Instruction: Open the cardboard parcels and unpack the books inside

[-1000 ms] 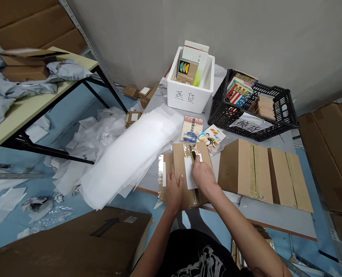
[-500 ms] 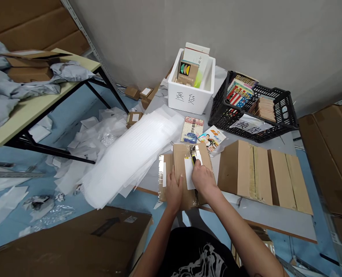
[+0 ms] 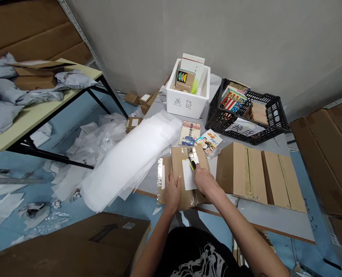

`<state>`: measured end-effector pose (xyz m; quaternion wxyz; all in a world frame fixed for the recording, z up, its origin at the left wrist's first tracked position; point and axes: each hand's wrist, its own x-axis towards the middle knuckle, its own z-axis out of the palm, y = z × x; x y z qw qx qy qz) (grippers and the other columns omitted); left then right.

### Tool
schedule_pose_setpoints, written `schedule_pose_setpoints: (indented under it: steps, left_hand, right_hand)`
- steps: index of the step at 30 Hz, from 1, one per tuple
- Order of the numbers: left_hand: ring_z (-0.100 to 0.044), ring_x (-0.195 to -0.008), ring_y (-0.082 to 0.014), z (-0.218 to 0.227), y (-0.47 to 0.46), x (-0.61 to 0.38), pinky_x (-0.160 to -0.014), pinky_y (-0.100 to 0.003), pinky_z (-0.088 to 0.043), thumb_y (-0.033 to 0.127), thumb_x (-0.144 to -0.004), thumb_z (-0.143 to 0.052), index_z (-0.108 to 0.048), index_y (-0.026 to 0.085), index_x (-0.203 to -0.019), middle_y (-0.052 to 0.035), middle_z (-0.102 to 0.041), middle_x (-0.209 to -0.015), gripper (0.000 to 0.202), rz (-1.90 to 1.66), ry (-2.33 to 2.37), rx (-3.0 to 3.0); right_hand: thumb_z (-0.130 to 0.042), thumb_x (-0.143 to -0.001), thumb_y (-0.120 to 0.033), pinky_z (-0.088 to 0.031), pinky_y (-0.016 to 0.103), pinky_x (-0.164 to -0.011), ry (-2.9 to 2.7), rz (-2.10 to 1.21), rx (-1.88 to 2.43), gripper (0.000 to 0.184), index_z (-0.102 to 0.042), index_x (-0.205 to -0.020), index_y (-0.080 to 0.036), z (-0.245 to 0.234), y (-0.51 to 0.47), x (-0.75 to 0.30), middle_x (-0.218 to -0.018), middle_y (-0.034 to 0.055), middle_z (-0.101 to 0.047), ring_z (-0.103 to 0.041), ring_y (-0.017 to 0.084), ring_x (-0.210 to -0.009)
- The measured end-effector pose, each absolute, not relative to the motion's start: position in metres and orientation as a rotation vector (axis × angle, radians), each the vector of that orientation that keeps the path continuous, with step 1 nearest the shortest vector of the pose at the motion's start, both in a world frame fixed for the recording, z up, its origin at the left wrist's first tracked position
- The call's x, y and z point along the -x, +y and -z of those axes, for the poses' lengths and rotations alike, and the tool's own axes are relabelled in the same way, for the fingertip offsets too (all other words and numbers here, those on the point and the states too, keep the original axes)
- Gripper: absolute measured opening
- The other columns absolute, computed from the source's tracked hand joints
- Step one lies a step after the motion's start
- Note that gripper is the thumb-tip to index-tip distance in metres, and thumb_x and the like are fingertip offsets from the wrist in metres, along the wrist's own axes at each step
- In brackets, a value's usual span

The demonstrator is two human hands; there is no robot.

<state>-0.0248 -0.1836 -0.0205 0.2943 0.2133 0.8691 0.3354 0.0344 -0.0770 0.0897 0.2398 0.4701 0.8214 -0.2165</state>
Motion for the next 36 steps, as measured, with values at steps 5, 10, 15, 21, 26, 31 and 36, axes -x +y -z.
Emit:
schedule_pose_setpoints:
  steps: [5,10,15,21,26,31,36]
  left_hand:
    - [-0.055,-0.115,-0.0283,0.024,-0.183,0.024,-0.085,-0.039,-0.049,0.045,-0.093,-0.033,-0.032,0.023,-0.144,-0.0131,-0.047,-0.135,0.056,-0.929,2.347,-0.6]
    - [-0.055,-0.115,-0.0281,0.027,-0.183,0.023,-0.086,-0.04,-0.049,0.044,-0.093,-0.033,-0.032,0.022,-0.143,-0.0131,-0.048,-0.134,0.055,-0.918,2.367,-0.617]
    - [-0.055,-0.114,-0.028,0.028,-0.183,0.023,-0.086,-0.04,-0.049,0.043,-0.093,-0.032,-0.032,0.021,-0.143,-0.0128,-0.049,-0.132,0.054,-0.893,2.371,-0.624]
    - [-0.053,-0.116,-0.0276,0.028,-0.184,0.023,-0.087,-0.039,-0.048,0.044,-0.093,-0.031,-0.031,0.022,-0.143,-0.0122,-0.049,-0.132,0.055,-0.883,2.375,-0.644]
    - [-0.055,-0.114,-0.0276,0.028,-0.184,0.022,-0.085,-0.038,-0.049,0.045,-0.093,-0.031,-0.031,0.023,-0.143,-0.0118,-0.049,-0.132,0.055,-0.879,2.363,-0.606]
    - [-0.053,-0.117,-0.0284,0.029,-0.185,0.023,-0.087,-0.039,-0.048,0.046,-0.094,-0.028,-0.028,0.024,-0.145,-0.0113,-0.046,-0.136,0.056,-0.893,2.348,-0.616]
    - [-0.053,-0.117,-0.0293,0.026,-0.184,0.025,-0.089,-0.042,-0.047,0.045,-0.094,-0.028,-0.028,0.023,-0.145,-0.0123,-0.045,-0.136,0.056,-0.902,2.32,-0.615]
  right_hand:
    - [-0.022,-0.097,-0.024,-0.045,0.035,-0.075,2.337,0.627,-1.374,0.036,-0.046,-0.119,-0.008,-0.091,-0.064,-0.026,-0.094,0.0197,-0.067,-0.067,0.027,-0.091]
    - [-0.025,-0.091,-0.007,-0.046,0.034,-0.082,2.338,0.488,-1.375,0.038,-0.044,-0.124,-0.003,-0.084,-0.066,-0.001,-0.105,0.0238,-0.065,-0.065,0.026,-0.1]
    - [-0.024,-0.091,-0.005,-0.048,0.034,-0.081,2.324,0.418,-1.403,0.04,-0.042,-0.127,-0.002,-0.082,-0.073,-0.001,-0.104,0.0237,-0.066,-0.066,0.027,-0.099]
    - [-0.025,-0.091,-0.004,-0.049,0.031,-0.079,2.321,0.355,-1.386,0.038,-0.043,-0.125,-0.004,-0.081,-0.073,-0.003,-0.101,0.0231,-0.067,-0.067,0.025,-0.097]
    - [-0.024,-0.089,-0.002,-0.049,0.028,-0.078,2.348,0.259,-1.346,0.038,-0.046,-0.12,-0.003,-0.078,-0.077,0.0,-0.102,0.0238,-0.066,-0.067,0.023,-0.098]
    - [-0.03,-0.09,-0.004,-0.048,0.03,-0.08,2.286,0.328,-1.324,0.035,-0.046,-0.121,-0.004,-0.077,-0.084,-0.009,-0.101,0.0247,-0.066,-0.066,0.024,-0.099]
    - [-0.028,-0.092,-0.009,-0.047,0.034,-0.075,2.22,0.442,-1.263,0.032,-0.048,-0.117,-0.008,-0.084,-0.099,-0.037,-0.098,0.022,-0.067,-0.067,0.027,-0.095]
